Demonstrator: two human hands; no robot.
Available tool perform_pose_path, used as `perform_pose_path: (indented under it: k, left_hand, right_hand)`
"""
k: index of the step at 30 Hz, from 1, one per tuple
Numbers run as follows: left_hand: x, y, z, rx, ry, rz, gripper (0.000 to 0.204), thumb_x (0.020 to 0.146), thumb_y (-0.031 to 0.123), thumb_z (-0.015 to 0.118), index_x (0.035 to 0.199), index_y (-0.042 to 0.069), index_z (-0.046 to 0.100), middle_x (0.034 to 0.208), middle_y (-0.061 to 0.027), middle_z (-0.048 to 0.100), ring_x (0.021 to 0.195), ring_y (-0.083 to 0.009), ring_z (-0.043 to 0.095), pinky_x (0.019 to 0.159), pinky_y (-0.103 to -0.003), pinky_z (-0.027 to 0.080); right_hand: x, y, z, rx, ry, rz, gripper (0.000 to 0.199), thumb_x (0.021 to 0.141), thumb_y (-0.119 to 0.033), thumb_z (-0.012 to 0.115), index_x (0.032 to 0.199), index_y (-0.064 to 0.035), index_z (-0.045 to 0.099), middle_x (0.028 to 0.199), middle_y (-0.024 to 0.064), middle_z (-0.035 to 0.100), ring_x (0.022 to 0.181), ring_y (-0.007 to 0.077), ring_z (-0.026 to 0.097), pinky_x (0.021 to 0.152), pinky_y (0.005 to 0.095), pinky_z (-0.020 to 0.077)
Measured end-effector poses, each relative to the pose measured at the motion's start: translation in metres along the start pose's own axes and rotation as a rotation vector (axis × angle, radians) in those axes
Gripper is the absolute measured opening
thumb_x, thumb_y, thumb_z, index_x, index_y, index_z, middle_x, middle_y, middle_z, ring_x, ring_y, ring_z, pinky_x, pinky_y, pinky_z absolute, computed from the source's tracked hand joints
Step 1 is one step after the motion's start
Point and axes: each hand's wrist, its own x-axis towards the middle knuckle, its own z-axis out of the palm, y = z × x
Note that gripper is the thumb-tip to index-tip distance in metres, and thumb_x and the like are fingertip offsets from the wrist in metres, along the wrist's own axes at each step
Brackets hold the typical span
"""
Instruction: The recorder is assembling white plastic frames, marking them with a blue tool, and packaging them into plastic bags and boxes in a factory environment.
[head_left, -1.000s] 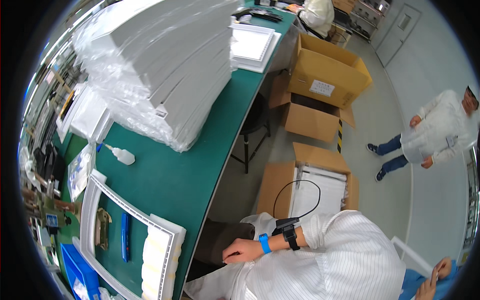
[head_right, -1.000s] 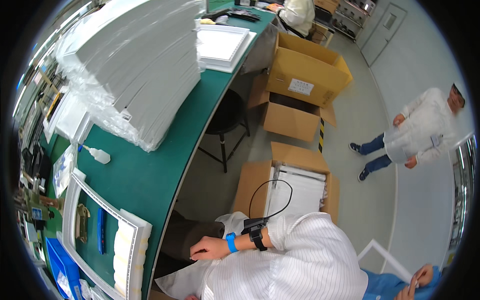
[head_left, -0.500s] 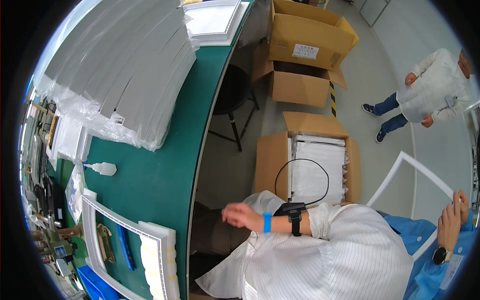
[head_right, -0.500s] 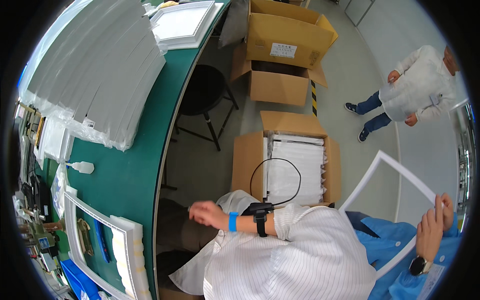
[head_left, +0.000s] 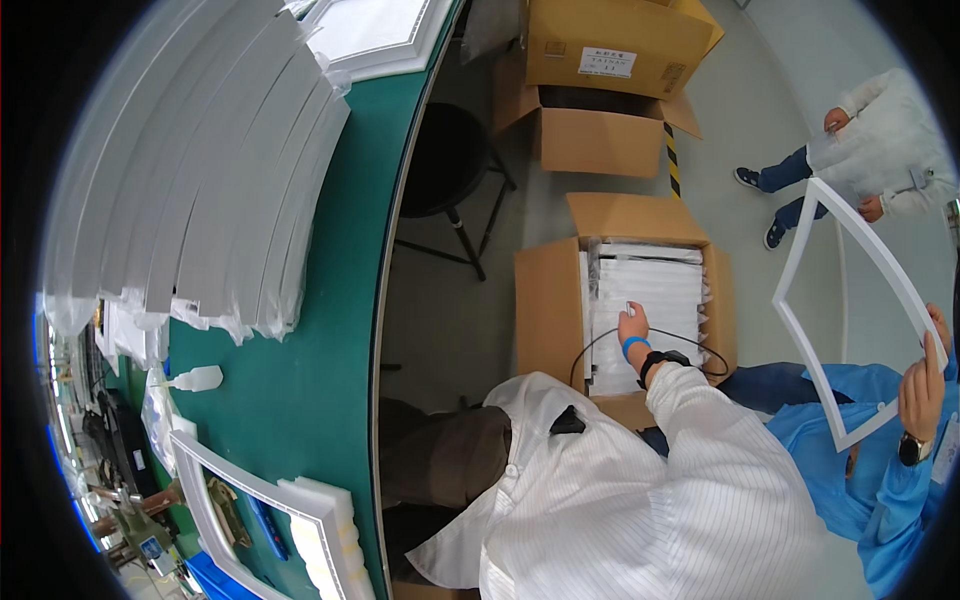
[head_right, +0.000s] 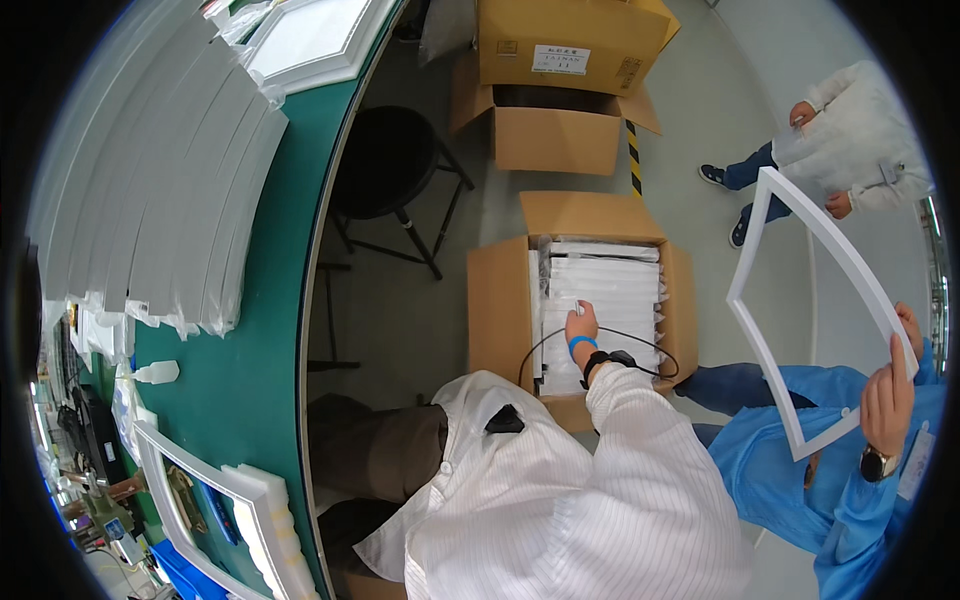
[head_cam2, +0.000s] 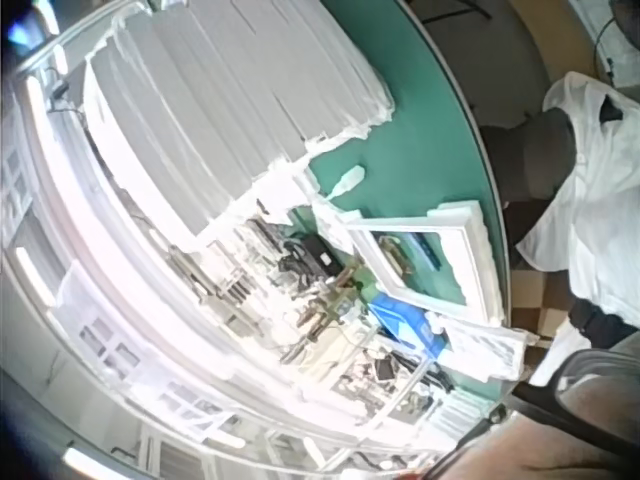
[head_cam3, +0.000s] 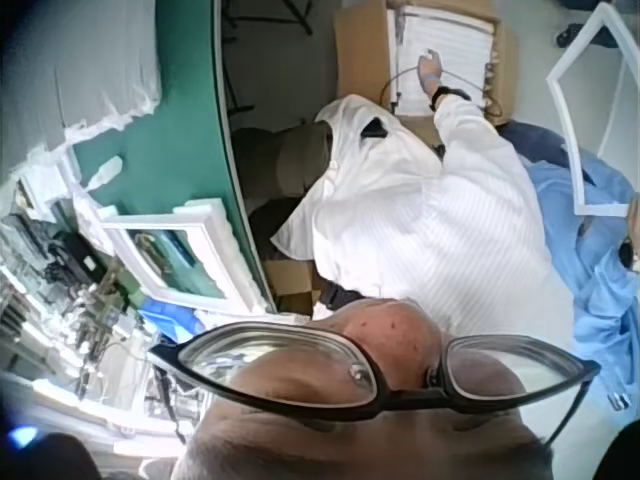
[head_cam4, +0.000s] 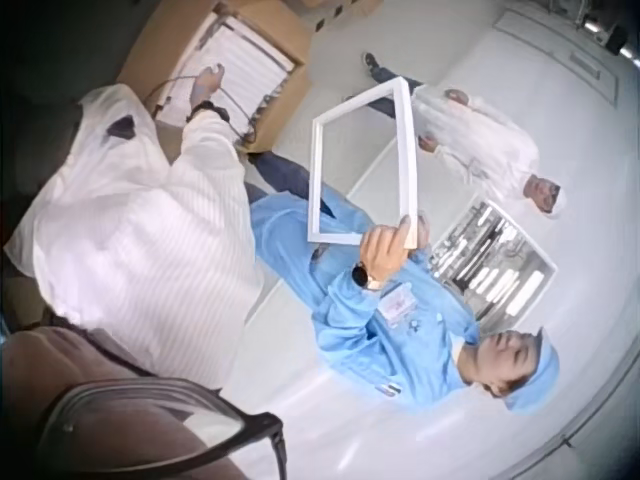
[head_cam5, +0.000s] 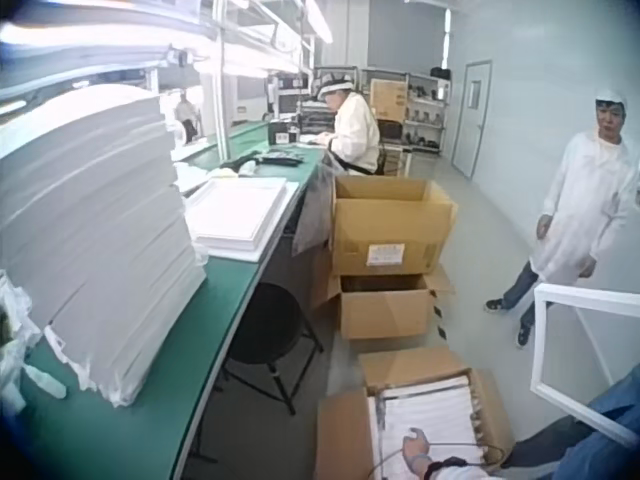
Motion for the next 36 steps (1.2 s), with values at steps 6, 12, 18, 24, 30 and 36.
perform_pose_path:
  k: [6, 12, 18, 24, 30, 36]
  left_hand:
    - [0.031, 0.011, 0.019, 0.042, -0.049, -0.014, 0.036, 0.096, 0.033, 0.062, 0.117, 0.004, 0.062, 0.104, -0.0116, 0.066, 0.102, -0.0184, 0.061, 0.089, -0.029, 0.047]
    - [0.064, -0.006, 0.015, 0.066, -0.123, -0.038, 0.041, 0.095, 0.036, 0.063, 0.121, 0.005, 0.062, 0.108, -0.0125, 0.067, 0.107, -0.0186, 0.061, 0.093, -0.029, 0.047]
    - [0.096, -0.049, -0.012, 0.118, -0.224, -0.115, 0.046, 0.095, 0.040, 0.064, 0.126, 0.006, 0.062, 0.112, -0.0134, 0.067, 0.112, -0.0188, 0.062, 0.097, -0.029, 0.047]
    - [0.071, 0.027, 0.050, -0.456, -0.341, 0.544, 0.034, 0.100, 0.025, 0.056, 0.118, -0.003, 0.065, 0.112, -0.0120, 0.068, 0.107, -0.0199, 0.063, 0.094, -0.030, 0.049]
    - [0.083, 0.046, 0.092, -0.583, -0.458, 0.608, 0.033, 0.100, 0.023, 0.056, 0.118, -0.004, 0.064, 0.113, -0.0122, 0.068, 0.108, -0.0203, 0.063, 0.096, -0.030, 0.048]
    - [0.096, 0.052, 0.097, -0.621, -0.523, 0.633, 0.033, 0.100, 0.021, 0.056, 0.119, -0.004, 0.064, 0.115, -0.0125, 0.067, 0.109, -0.0206, 0.062, 0.097, -0.031, 0.048]
  right_hand:
    - [0.058, -0.004, -0.004, 0.005, 0.016, 0.078, 0.046, 0.085, -0.015, 0.056, 0.131, -0.0112, 0.057, 0.120, 0.0253, 0.064, 0.114, 0.0422, 0.060, 0.098, 0.0455, 0.0472]
    - [0.177, -0.179, -0.044, 0.242, 0.196, -0.229, 0.058, 0.086, -0.013, 0.055, 0.143, -0.0136, 0.046, 0.127, 0.0264, 0.060, 0.116, 0.0438, 0.057, 0.097, 0.0462, 0.0462]
    - [0.244, -0.392, -0.143, 0.364, 0.273, -0.483, 0.065, 0.085, -0.016, 0.056, 0.148, -0.0161, 0.040, 0.127, 0.0277, 0.059, 0.115, 0.0453, 0.057, 0.097, 0.0477, 0.0452]
    - [0.219, -0.572, -0.264, 0.091, 0.269, -0.682, 0.075, 0.081, -0.016, 0.055, 0.152, -0.0212, 0.033, 0.122, 0.0288, 0.062, 0.111, 0.0467, 0.059, 0.095, 0.0478, 0.0482]
    - [0.151, -0.663, -0.358, -0.034, 0.185, -0.616, 0.073, 0.088, -0.021, 0.051, 0.156, -0.0201, 0.026, 0.143, 0.0235, 0.048, 0.117, 0.0423, 0.057, 0.096, 0.0450, 0.0488]
    - [0.117, -0.694, -0.365, -0.007, 0.162, -0.566, 0.073, 0.093, -0.021, 0.049, 0.158, -0.0215, 0.015, 0.146, 0.0225, 0.047, 0.110, 0.0375, 0.063, 0.088, 0.0432, 0.0534]
